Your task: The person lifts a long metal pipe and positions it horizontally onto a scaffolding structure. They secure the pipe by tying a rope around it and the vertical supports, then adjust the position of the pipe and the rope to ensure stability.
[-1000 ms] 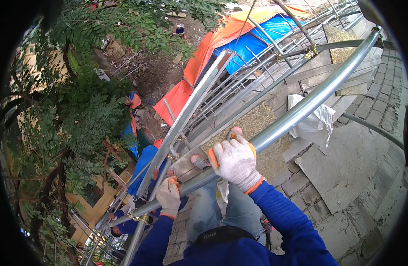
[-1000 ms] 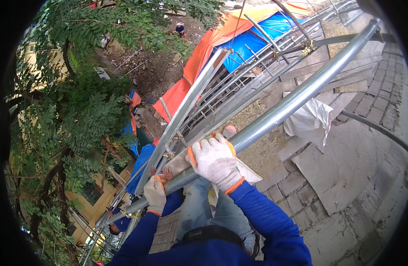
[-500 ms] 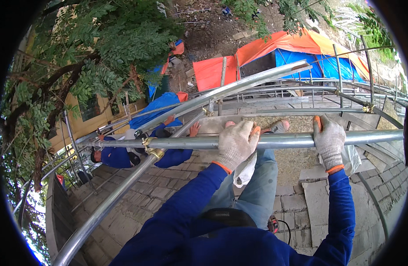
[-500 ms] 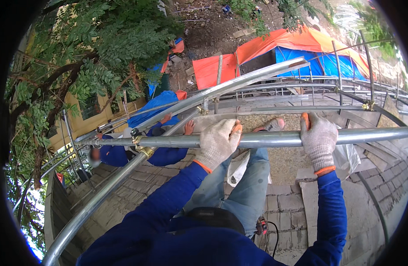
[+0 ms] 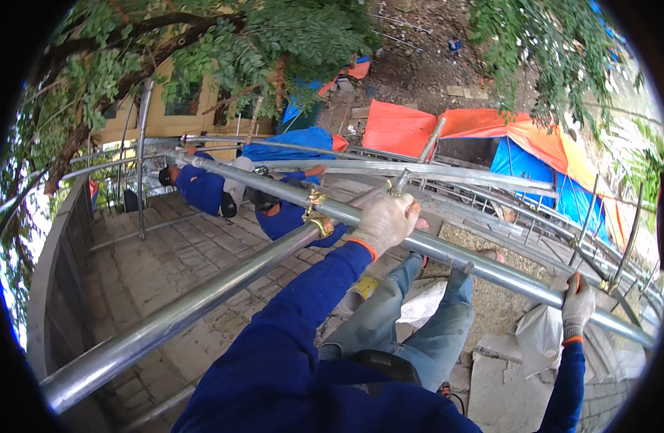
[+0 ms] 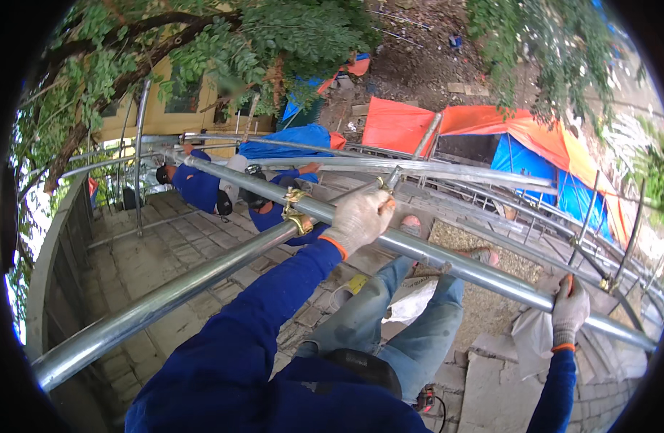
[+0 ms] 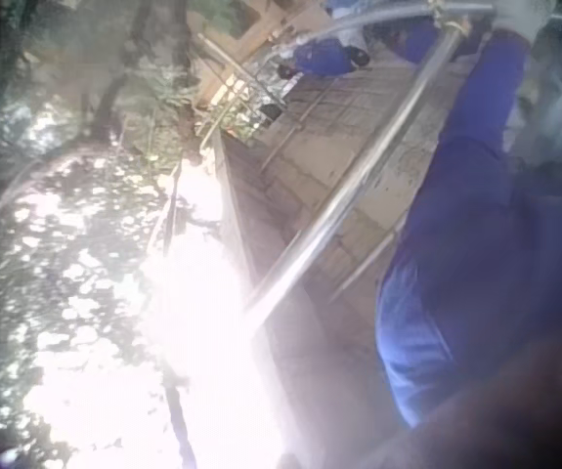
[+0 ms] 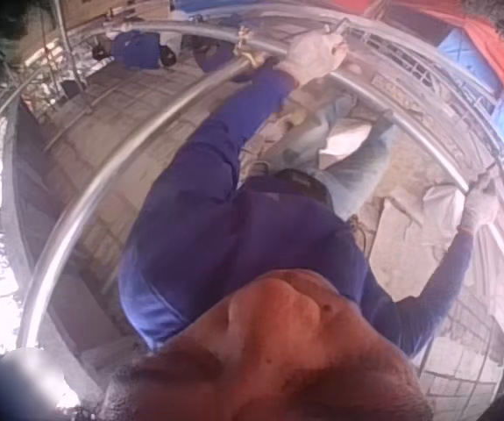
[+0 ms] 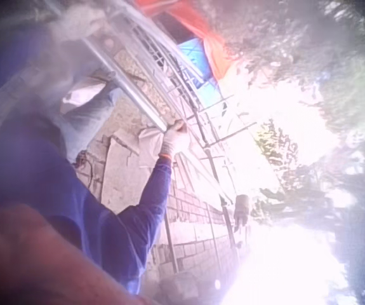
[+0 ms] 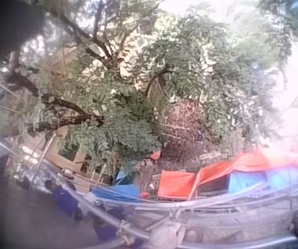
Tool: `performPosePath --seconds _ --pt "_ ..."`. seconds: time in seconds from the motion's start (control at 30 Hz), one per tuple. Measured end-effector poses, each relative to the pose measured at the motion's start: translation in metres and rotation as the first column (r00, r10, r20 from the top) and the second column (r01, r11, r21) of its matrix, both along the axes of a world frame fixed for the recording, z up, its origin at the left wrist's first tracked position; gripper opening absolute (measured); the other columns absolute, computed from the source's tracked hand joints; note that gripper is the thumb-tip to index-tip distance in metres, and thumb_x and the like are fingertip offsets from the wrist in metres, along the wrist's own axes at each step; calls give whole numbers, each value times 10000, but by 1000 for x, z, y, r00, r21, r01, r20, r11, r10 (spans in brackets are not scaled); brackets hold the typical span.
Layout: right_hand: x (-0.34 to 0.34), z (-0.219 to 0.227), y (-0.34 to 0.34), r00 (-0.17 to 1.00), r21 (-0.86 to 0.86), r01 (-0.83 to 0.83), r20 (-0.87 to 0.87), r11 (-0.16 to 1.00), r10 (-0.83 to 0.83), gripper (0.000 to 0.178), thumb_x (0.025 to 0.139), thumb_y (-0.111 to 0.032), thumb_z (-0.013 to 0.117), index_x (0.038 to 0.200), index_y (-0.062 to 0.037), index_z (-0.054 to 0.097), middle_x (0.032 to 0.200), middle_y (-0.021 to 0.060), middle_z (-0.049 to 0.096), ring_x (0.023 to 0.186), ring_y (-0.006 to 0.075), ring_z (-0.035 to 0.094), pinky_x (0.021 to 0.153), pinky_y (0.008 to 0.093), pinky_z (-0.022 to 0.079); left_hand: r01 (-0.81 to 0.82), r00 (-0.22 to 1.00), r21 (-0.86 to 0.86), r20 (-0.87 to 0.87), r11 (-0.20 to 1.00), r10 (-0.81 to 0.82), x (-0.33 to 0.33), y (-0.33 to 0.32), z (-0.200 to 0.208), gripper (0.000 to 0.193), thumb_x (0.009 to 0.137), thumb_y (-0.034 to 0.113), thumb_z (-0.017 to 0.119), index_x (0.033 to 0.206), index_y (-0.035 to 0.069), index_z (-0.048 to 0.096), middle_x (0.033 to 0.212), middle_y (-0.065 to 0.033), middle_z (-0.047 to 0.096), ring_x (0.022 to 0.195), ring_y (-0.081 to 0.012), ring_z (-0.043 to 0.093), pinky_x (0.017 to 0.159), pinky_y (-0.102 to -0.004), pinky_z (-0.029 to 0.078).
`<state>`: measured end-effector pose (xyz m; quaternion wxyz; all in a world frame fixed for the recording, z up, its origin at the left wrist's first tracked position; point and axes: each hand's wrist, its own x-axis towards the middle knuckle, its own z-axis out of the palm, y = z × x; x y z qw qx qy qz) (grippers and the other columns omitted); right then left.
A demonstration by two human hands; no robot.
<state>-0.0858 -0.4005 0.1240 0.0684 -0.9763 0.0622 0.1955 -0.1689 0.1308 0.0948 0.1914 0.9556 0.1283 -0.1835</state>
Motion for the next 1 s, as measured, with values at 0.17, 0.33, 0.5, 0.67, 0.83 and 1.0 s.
performPosePath --seconds 0.17,0.33,0.5,0.67,0.83,1.0 --pt "-14 -31 -35 997 140 54 55 989 -62 544 1135 -457 473 971 -35 774 848 155 772 761 320 736 715 458 545 -88 996 -20 15 996 88 6 -5 4 298 1020 376 618 941 110 726 827 -167 762 814 -389 757 768 -547 586" --pt "-1 -28 -35 998 12 -44 45 999 44 532 1130 -457 474 950 -48 762 780 138 742 690 285 715 668 441 525 -157 987 -143 11 977 161 -3 -11 -4 301 1023 363 613 947 90 713 837 -188 762 829 -390 763 793 -548 584" --pt "5 -34 -52 999 -26 -26 19 999 26 574 1108 -510 450 939 -57 761 786 137 743 711 297 722 681 474 517 -149 983 -215 78 965 169 1 -15 -5 285 1018 341 617 921 85 697 774 -179 744 760 -398 747 750 -551 569" --pt "16 -52 -74 993 -106 -114 -31 988 111 600 1106 -535 416 995 -80 792 868 181 770 809 406 729 746 547 524 -168 979 -240 74 956 190 -8 -16 -17 277 1009 329 626 894 87 697 770 -176 742 757 -397 747 759 -551 569" --pt "2 -37 -62 951 -200 -305 -119 931 286 481 1100 -402 454 1068 -78 807 893 185 786 766 386 752 736 534 603 -174 973 -275 97 946 207 -13 -11 -19 278 1015 335 626 900 91 696 783 -171 747 762 -395 748 772 -557 566" --pt "-13 -36 -55 1000 30 0 -16 1000 1 595 1124 -510 445 929 -40 752 780 137 740 711 272 716 659 447 530 -141 981 -245 92 959 168 1 -10 3 279 1008 346 636 918 90 701 787 -193 741 786 -410 745 778 -566 559"
